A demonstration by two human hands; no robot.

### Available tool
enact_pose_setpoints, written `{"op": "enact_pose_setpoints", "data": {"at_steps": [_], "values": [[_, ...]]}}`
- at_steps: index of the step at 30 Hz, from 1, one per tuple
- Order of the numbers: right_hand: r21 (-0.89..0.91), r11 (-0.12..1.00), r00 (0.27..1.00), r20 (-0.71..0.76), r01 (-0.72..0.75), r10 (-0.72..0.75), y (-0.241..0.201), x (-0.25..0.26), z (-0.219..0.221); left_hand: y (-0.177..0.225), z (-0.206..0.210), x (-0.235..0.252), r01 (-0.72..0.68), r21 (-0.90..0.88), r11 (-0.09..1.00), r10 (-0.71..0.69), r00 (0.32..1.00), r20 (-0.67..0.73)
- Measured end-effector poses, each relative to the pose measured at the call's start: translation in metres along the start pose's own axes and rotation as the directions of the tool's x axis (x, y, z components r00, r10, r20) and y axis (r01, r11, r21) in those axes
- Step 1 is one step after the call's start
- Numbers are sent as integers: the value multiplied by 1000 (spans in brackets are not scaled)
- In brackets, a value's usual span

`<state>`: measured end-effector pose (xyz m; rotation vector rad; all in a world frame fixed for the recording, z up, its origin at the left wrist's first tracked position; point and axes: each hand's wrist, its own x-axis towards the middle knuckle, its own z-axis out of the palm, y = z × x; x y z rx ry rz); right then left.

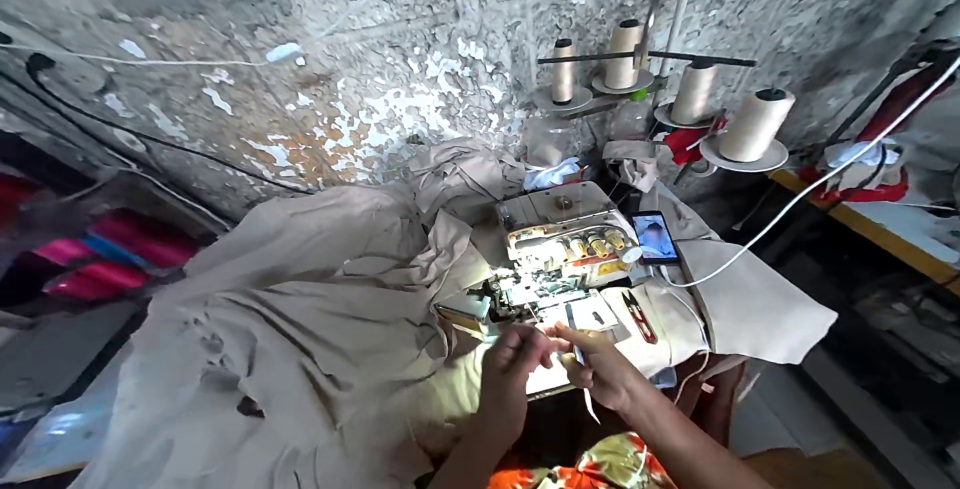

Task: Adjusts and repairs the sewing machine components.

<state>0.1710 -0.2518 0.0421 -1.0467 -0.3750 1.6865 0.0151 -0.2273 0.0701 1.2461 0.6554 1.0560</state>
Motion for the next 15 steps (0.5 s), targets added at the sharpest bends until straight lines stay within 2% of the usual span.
{"op": "enact_pose_setpoints", "data": {"at_steps": [3, 5, 7, 10, 12, 15], "values": [[146, 987, 998, 7, -71, 70, -1, 18, 9, -2, -4, -21, -67, 203, 977, 19, 974, 228], [110, 993, 997, -69, -36, 43, 2, 24, 13, -6, -12, -26, -104, 256, 961, 20, 951, 310], [-59, 992, 984, -130, 112, -118, 9, 26, 15, -12, -23, -21, -144, 256, 956, 63, 952, 301], [-321, 897, 925, -124, 305, -359, 16, 28, 10, -16, -43, 4, -265, 356, 896, 189, 954, 234], [-485, 811, 904, -88, 328, -419, 15, 25, 12, -15, -54, 24, -240, 467, 851, 135, 960, 247], [-670, 614, 862, 77, 417, -502, 15, 19, 15, -26, -64, 48, -277, 561, 780, 76, 932, 354]]}}
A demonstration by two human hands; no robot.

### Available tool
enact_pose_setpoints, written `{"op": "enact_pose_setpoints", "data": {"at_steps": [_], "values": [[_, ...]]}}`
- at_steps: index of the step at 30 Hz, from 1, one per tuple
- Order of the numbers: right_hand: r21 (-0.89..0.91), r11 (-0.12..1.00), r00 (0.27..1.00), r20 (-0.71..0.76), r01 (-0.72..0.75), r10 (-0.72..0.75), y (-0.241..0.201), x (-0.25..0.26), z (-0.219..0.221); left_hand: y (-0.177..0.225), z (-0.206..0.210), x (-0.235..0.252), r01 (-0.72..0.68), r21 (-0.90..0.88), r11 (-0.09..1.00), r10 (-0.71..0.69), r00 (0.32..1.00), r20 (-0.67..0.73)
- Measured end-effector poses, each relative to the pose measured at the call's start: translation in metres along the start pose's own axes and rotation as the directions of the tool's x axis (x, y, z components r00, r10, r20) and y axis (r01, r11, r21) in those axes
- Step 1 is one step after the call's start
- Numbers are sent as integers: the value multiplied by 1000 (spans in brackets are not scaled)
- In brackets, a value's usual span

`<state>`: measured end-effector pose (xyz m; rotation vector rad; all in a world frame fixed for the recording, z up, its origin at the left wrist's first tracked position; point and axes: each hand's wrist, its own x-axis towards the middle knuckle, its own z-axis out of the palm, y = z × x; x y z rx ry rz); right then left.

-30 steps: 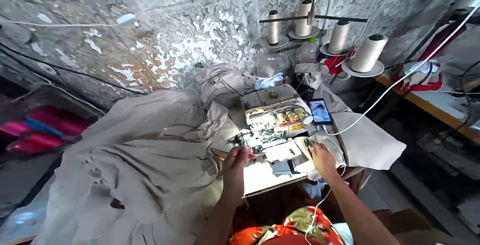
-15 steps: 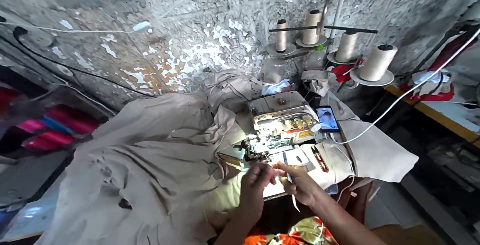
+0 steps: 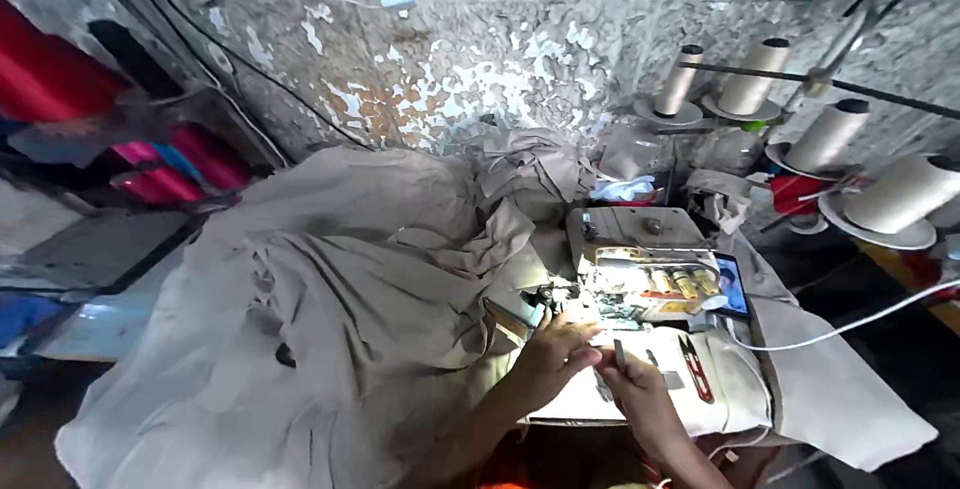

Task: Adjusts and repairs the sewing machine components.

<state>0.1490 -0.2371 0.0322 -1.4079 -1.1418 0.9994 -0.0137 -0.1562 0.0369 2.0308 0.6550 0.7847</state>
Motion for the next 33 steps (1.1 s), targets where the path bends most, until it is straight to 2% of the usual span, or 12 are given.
{"op": "enact_pose_setpoints", "data": {"at_steps": [3, 6, 8, 12, 14, 16, 18, 20, 22, 25, 29, 33], "values": [[-133, 979, 988, 19, 153, -152, -3, 0, -5, -19, -5, 7, -127, 64, 990, 127, 992, 9], [-262, 949, 984, 2, 173, -179, 2, -2, -19, -35, -14, 6, -193, 145, 970, 207, 974, -89], [-338, 928, 982, -44, 159, -184, 10, -7, -28, -41, -19, 2, -168, 131, 977, 186, 973, -138], [-445, 896, 987, -138, 9, -78, 25, -13, -39, -51, -27, -3, -115, 45, 992, 122, 965, -232], [-613, 789, 991, -128, -47, -41, 28, -11, -42, -51, -32, -4, -76, 14, 997, 77, 961, -266], [-678, 734, 991, -124, -48, -50, 27, -9, -40, -47, -36, -4, -44, 50, 998, 56, 962, -269], [-632, 775, 975, -167, 10, -149, 23, -5, -32, -43, -38, -4, -86, 145, 986, 123, 955, -270], [-357, 927, 952, -227, 116, -207, 14, 1, -12, -38, -36, -1, -162, 214, 963, 213, 947, -240], [-42, 987, 980, -121, 157, -161, 2, 11, 9, -34, -34, 5, -219, 239, 946, 270, 941, -202], [209, 973, 992, 52, 101, -114, -6, 32, 34, -32, -34, 14, -233, 214, 949, 276, 939, -204], [202, 979, 999, -39, 25, -17, -4, 38, 55, -37, -36, 19, -144, 194, 970, 200, 930, -308], [-4, 987, 973, -164, 163, -161, 9, 44, 55, -42, -35, 18, -28, 169, 985, 82, 944, -319]]}}
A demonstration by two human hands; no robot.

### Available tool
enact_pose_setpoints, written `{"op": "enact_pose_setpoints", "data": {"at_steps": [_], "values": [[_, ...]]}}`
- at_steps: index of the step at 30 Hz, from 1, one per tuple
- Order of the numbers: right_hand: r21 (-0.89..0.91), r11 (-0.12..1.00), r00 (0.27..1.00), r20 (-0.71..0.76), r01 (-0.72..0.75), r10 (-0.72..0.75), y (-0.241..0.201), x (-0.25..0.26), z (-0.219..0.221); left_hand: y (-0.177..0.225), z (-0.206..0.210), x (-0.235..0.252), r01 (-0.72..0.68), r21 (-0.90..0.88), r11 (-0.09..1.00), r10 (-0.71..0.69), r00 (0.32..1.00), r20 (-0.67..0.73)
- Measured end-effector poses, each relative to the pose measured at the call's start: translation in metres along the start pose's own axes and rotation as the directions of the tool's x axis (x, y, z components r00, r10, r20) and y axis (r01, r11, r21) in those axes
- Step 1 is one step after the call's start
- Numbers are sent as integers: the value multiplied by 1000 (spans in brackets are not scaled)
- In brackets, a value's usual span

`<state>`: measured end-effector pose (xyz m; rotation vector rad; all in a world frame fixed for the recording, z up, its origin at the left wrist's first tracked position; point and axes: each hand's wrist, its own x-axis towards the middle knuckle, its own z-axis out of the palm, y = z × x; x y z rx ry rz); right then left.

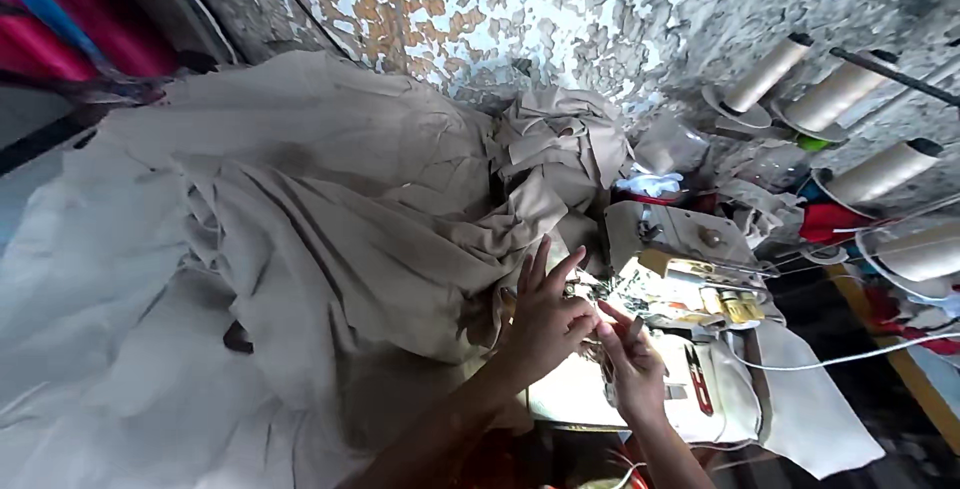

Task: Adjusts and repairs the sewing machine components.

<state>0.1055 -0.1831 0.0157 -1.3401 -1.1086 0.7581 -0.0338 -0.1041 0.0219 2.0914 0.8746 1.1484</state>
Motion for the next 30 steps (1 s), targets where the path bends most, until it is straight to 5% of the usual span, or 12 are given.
{"op": "enact_pose_setpoints", "data": {"at_steps": [17, 21, 30], "values": [[-110, 980, 986, -23, 164, -167, 16, 8, -12, -8, 11, 5, 48, 81, 996, -58, 990, 125], [-35, 997, 993, -93, 66, -68, 17, 10, -13, -21, 11, 3, 100, 22, 995, -101, 994, 29], [69, 998, 994, -112, 6, 2, 15, 10, -15, -22, 16, 7, 48, -95, 994, -40, 996, 78]]}}
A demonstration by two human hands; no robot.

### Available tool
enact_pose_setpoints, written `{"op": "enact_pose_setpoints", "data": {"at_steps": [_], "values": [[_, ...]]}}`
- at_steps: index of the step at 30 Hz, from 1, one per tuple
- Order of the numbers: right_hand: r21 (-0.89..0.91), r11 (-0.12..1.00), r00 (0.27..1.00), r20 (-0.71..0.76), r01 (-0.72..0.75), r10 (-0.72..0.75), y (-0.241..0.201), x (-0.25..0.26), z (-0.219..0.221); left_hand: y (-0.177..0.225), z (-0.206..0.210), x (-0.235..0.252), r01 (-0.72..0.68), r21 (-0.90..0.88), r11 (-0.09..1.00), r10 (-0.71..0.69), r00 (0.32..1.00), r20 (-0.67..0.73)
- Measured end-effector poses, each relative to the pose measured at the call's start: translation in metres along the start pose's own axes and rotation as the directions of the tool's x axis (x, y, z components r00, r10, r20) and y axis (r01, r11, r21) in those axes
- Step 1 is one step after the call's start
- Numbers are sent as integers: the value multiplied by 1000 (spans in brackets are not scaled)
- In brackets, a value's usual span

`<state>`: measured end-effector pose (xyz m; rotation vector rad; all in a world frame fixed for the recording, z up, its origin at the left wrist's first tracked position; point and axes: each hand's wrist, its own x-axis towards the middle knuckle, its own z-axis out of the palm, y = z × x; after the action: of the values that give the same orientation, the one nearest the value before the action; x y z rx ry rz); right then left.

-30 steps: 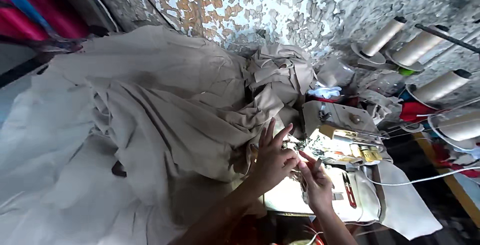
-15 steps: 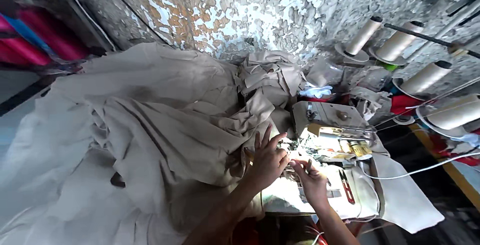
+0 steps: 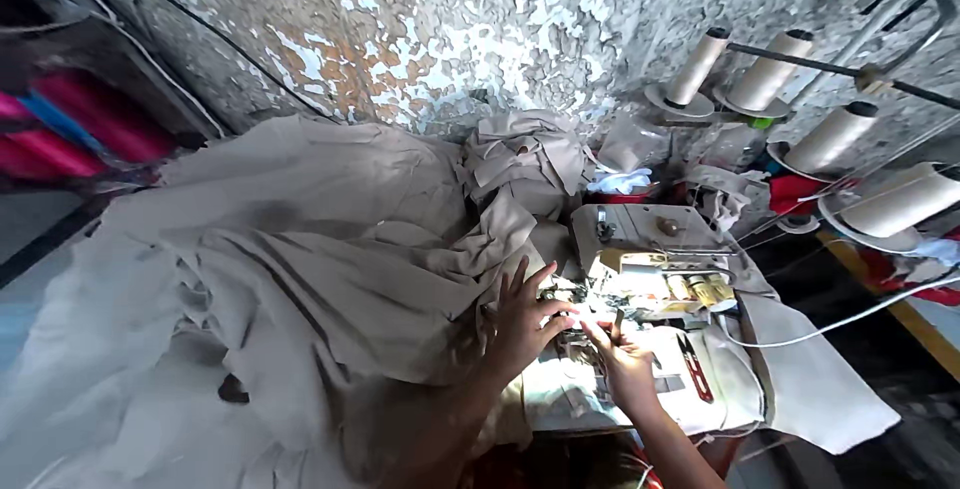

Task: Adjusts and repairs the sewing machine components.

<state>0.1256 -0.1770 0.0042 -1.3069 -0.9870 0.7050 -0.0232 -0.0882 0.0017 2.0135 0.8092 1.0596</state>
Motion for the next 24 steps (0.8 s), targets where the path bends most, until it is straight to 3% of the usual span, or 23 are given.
{"op": "enact_pose_setpoints", "data": {"at_steps": [11, 16, 22, 24], "values": [[5, 1000, 1000, 8, 9, -10, 4, 2, -2, 1, 6, 5, -28, 102, 994, 34, 998, -61], [28, 992, 990, -63, -123, 124, 1, 4, -5, 2, 5, -1, -8, 140, 990, 24, 994, -108], [197, 939, 947, -103, -281, 305, -3, 7, -5, 23, 12, -22, -201, 133, 970, 207, 978, -29], [228, 930, 946, -85, -288, 314, -3, 6, -6, 22, 14, -20, -174, 126, 977, 182, 982, -50]]}}
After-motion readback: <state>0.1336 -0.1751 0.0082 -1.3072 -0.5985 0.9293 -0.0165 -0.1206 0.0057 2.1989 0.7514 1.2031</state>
